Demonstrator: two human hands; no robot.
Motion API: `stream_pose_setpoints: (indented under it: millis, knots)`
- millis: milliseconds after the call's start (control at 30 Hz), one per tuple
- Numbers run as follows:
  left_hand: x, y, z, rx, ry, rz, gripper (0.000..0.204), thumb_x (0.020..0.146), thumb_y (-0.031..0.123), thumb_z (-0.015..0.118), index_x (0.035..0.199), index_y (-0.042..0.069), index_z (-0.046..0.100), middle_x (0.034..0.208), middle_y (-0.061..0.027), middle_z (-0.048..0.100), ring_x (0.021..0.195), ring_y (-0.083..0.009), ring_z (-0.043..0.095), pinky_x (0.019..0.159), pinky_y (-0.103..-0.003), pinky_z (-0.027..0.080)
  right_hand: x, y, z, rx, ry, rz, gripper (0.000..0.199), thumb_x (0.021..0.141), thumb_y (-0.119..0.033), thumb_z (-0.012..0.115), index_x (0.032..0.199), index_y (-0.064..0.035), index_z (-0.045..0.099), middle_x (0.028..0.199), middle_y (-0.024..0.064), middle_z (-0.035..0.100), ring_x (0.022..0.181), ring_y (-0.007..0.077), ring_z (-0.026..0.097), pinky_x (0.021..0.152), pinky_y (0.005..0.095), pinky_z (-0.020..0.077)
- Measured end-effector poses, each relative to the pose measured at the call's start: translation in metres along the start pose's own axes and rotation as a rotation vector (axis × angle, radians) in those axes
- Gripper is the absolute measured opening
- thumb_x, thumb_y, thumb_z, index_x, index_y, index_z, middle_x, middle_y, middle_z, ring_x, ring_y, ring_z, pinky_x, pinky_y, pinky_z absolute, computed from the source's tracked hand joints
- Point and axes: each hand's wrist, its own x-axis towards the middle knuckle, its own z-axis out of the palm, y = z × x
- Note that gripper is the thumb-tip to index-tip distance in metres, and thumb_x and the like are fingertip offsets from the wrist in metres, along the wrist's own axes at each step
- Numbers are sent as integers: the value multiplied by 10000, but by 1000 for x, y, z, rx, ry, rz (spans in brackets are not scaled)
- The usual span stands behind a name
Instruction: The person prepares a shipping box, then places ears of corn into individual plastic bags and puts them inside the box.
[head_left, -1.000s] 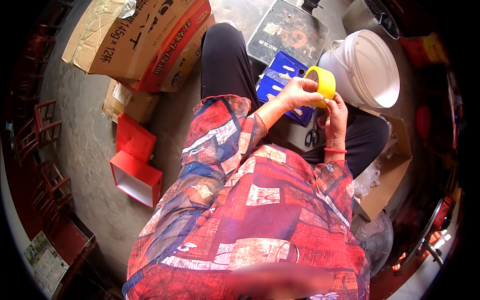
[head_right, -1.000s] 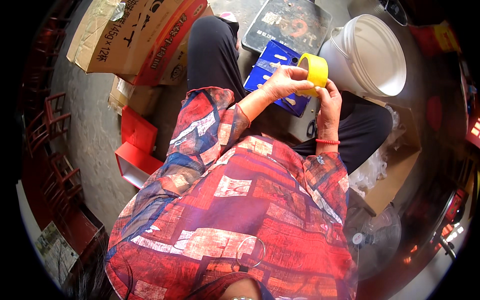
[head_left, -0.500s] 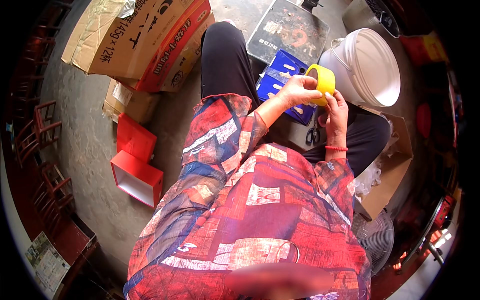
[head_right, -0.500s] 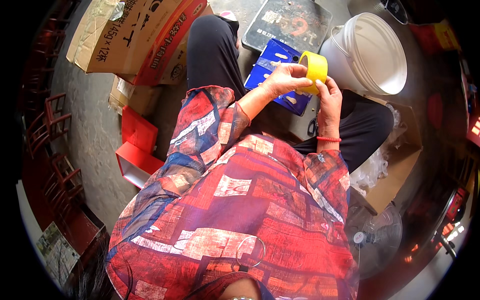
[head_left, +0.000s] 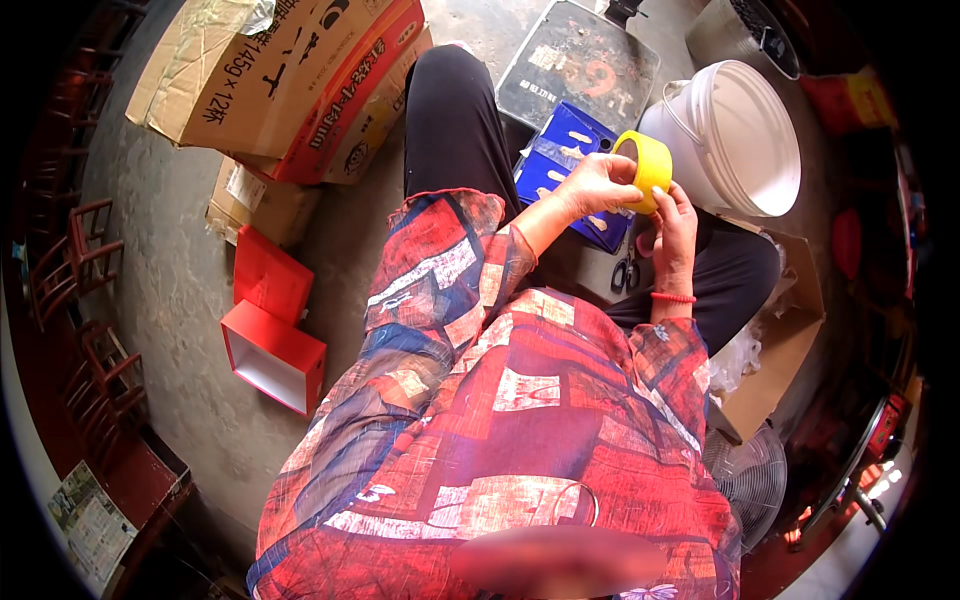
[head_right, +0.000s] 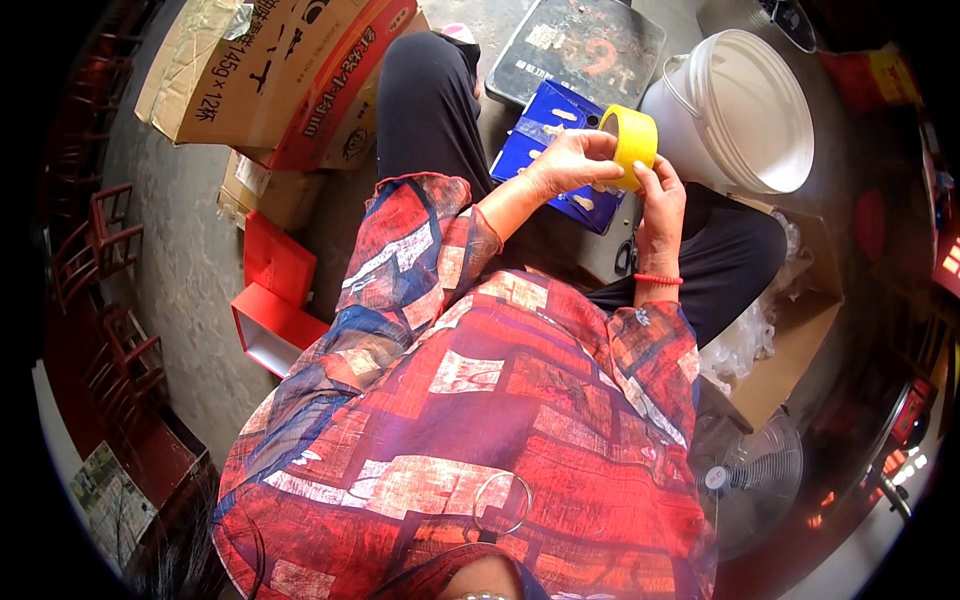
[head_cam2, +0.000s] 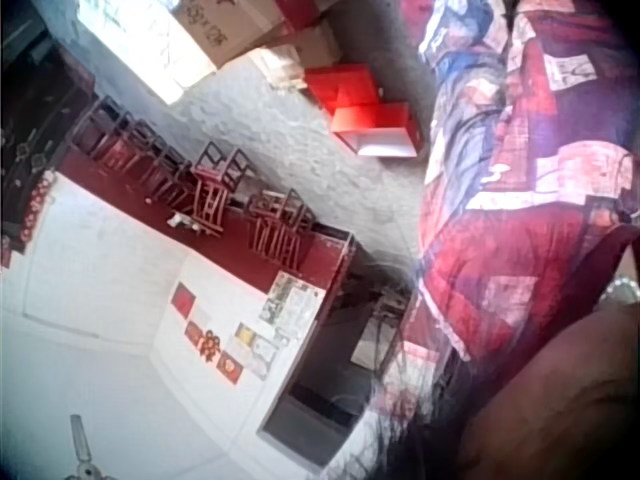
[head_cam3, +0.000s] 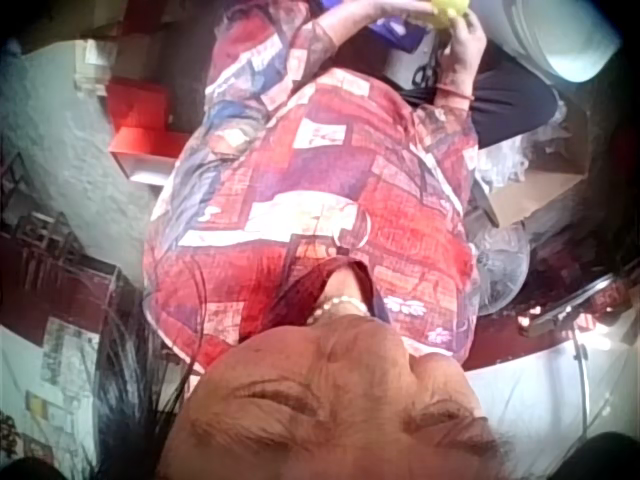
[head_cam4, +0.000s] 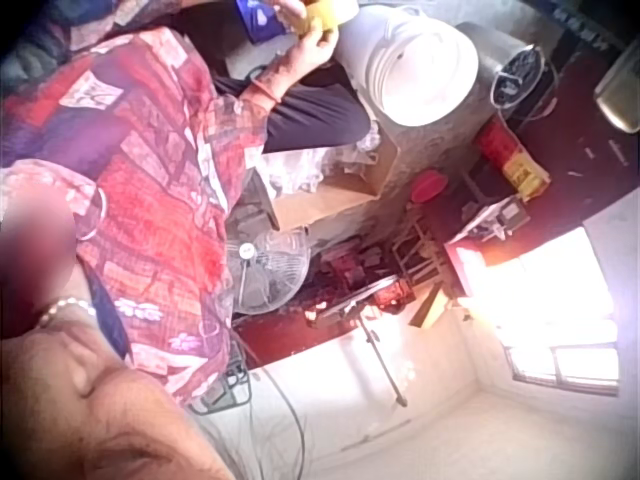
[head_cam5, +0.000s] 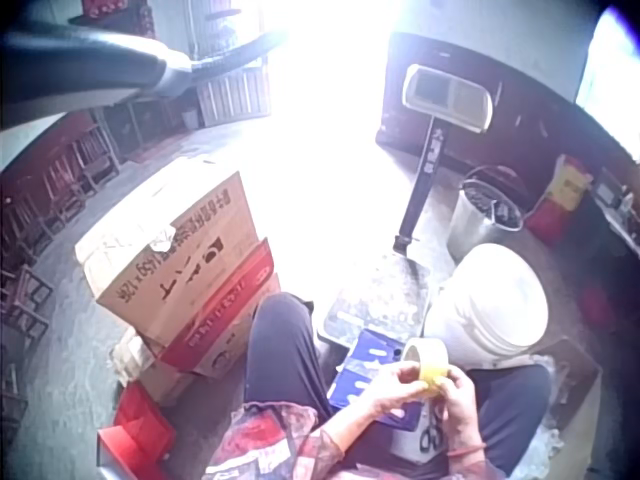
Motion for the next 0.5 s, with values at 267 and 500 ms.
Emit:
stream_pose_setpoints:
  millis: [267,500]
  knots:
    - [0,-2,0,-10,14,14,321,711,92,672,1006,-15,604,911,-90,644,810,-128,611,738,-263,493,2,4,-2,16,-3,-7,248,799,-61,577,1035,13,566,916,43,606,809,101,553,747,224,426]
    - [2,-4,-1,-10,9,1,312,712,89,673,1000,-13,607,904,-85,646,800,-127,613,726,-258,494,2,5,-4,-23,-37,-34,254,793,-46,576,1039,17,559,934,51,604,832,113,556,785,234,428]
